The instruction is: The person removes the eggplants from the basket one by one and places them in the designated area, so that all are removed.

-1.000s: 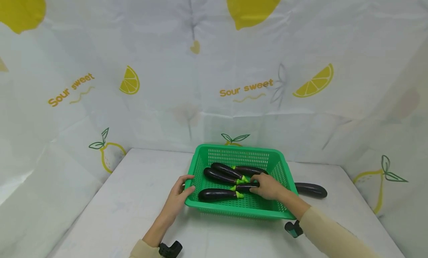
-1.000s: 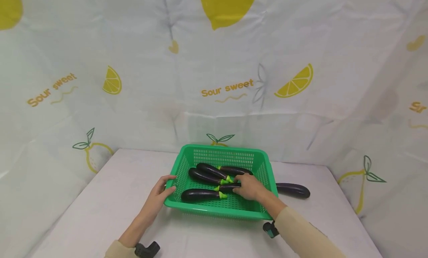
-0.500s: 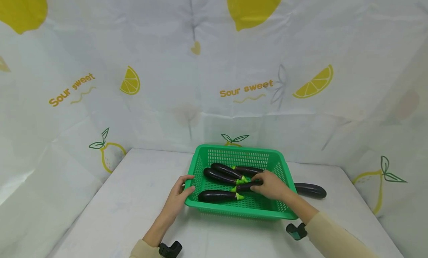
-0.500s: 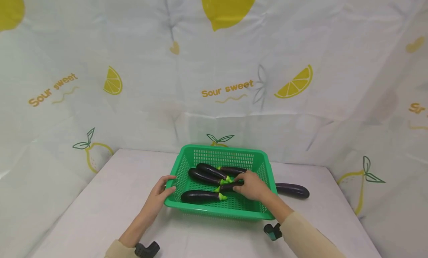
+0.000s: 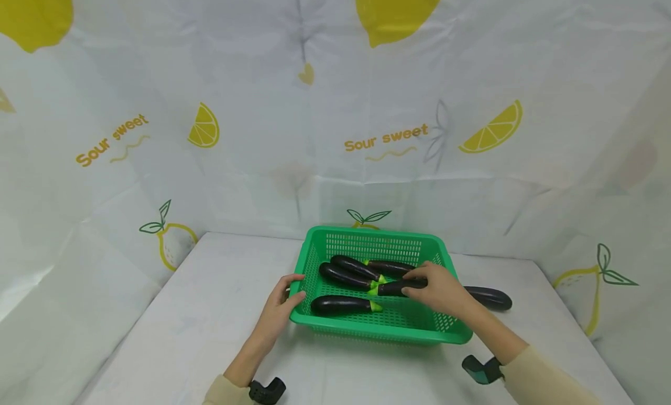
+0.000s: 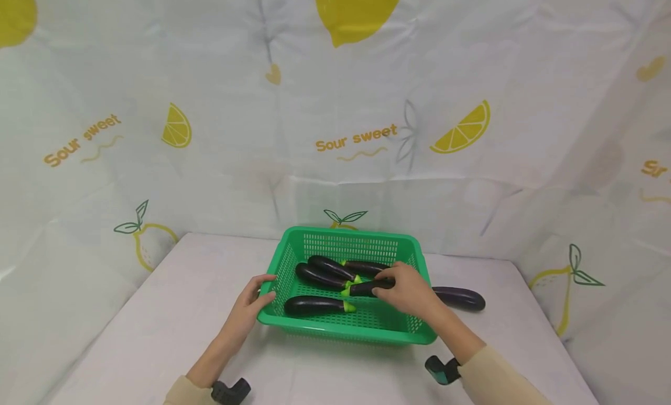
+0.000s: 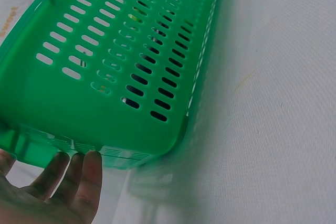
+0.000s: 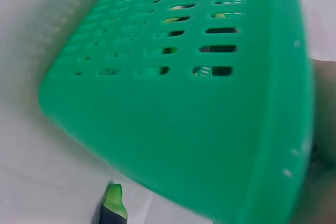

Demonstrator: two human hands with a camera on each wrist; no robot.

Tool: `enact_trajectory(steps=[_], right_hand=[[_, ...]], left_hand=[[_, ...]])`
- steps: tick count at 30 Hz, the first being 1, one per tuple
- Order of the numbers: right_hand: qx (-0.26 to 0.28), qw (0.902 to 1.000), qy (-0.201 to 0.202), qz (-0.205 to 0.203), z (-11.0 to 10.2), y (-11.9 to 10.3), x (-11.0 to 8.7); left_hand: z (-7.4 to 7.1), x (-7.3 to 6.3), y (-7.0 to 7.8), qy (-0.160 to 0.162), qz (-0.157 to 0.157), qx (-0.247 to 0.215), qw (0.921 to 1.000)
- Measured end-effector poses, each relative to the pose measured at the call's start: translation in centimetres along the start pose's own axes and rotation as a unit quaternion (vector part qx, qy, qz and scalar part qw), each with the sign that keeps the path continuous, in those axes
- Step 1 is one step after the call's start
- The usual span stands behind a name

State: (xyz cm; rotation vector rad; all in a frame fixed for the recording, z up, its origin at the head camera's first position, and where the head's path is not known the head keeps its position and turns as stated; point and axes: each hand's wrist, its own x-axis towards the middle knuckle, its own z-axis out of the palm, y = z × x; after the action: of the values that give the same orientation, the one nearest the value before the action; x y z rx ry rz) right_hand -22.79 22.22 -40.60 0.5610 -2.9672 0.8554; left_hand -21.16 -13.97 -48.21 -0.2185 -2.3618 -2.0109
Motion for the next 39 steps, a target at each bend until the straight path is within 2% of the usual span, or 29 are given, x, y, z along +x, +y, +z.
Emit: enact_trajectory(steps=[11, 20, 28, 39], right_hand=[[-0.004, 0.9995, 0.032, -0.007, -2.4, -1.3, -2.1], [0.004, 0.9977, 0.063, -0.024, -4.0, -1.2, -3.8], [0.039, 0.9964, 0.075, -0.008, -4.9, -1.1, -5.1], [0.017, 0.9927, 0.119, 0.012, -6.4, 0.1, -7.2]], left_hand=[[0.1, 0.1, 0.0, 0.003, -0.003, -0.001, 1.0000], [0.1, 0.1, 0.0, 0.004, -0.005, -0.002, 1.0000], [0.0, 0.1, -0.1, 0.002, -0.003, -0.005, 1.0000], [0.1, 0.0, 0.0, 0.008, -0.007, 0.001, 0.9999]])
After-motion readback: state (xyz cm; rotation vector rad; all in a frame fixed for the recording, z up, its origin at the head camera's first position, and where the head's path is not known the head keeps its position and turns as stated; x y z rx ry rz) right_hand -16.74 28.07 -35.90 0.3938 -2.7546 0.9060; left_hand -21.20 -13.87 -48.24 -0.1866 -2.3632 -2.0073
